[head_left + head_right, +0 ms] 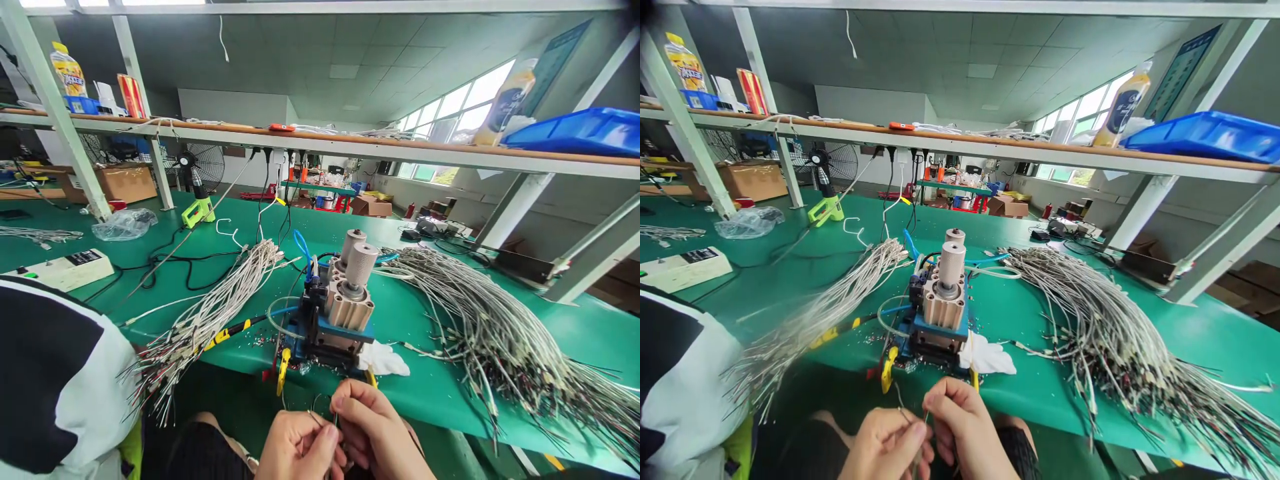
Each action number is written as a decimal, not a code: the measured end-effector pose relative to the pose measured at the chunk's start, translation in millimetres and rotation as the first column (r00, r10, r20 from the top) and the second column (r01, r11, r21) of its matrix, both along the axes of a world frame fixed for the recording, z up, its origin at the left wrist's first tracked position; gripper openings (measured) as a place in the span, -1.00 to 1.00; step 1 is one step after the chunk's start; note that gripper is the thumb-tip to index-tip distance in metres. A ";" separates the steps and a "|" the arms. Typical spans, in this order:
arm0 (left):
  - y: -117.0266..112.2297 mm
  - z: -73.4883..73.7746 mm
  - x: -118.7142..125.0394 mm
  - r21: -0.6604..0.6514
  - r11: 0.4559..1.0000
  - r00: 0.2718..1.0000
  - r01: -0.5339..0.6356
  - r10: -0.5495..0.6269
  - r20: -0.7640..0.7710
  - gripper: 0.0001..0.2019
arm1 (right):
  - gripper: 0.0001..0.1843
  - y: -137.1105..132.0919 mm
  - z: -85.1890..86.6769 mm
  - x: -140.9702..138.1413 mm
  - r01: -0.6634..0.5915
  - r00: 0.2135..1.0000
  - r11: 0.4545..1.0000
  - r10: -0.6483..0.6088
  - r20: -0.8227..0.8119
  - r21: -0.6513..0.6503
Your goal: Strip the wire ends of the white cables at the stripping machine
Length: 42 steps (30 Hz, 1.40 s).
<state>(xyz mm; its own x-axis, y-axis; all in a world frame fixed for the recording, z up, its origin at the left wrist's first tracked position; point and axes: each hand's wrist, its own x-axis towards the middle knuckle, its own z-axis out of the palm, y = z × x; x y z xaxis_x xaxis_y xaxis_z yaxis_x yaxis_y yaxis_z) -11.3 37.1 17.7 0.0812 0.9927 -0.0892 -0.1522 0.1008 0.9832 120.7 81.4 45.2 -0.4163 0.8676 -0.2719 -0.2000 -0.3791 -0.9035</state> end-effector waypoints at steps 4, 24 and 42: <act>10.0 0.6 -1.8 0.025 1.000 0.998 -0.019 0.017 0.068 -0.39 | -0.51 2.2 2.1 -7.8 0.006 1.000 1.000 -0.007 -0.021 -0.020; 49.2 35.8 7.5 -0.201 0.953 0.906 -0.228 0.283 0.314 -0.72 | -0.50 -0.8 -6.5 -27.8 0.209 0.975 0.925 -0.223 0.009 0.319; 50.8 38.0 6.5 -0.231 0.948 0.891 -0.219 0.291 0.349 -0.77 | -0.54 -1.7 -11.2 -32.5 0.253 0.966 0.917 -0.257 -0.028 0.309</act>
<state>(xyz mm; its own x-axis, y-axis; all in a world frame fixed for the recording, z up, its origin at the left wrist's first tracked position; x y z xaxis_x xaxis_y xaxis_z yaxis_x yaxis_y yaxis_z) -4.9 87.9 55.7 -0.1096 0.9530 -0.2824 -0.5493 0.1787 0.8163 88.3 79.7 33.9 -0.1685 0.9855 0.0214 -0.2409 -0.0202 -0.9703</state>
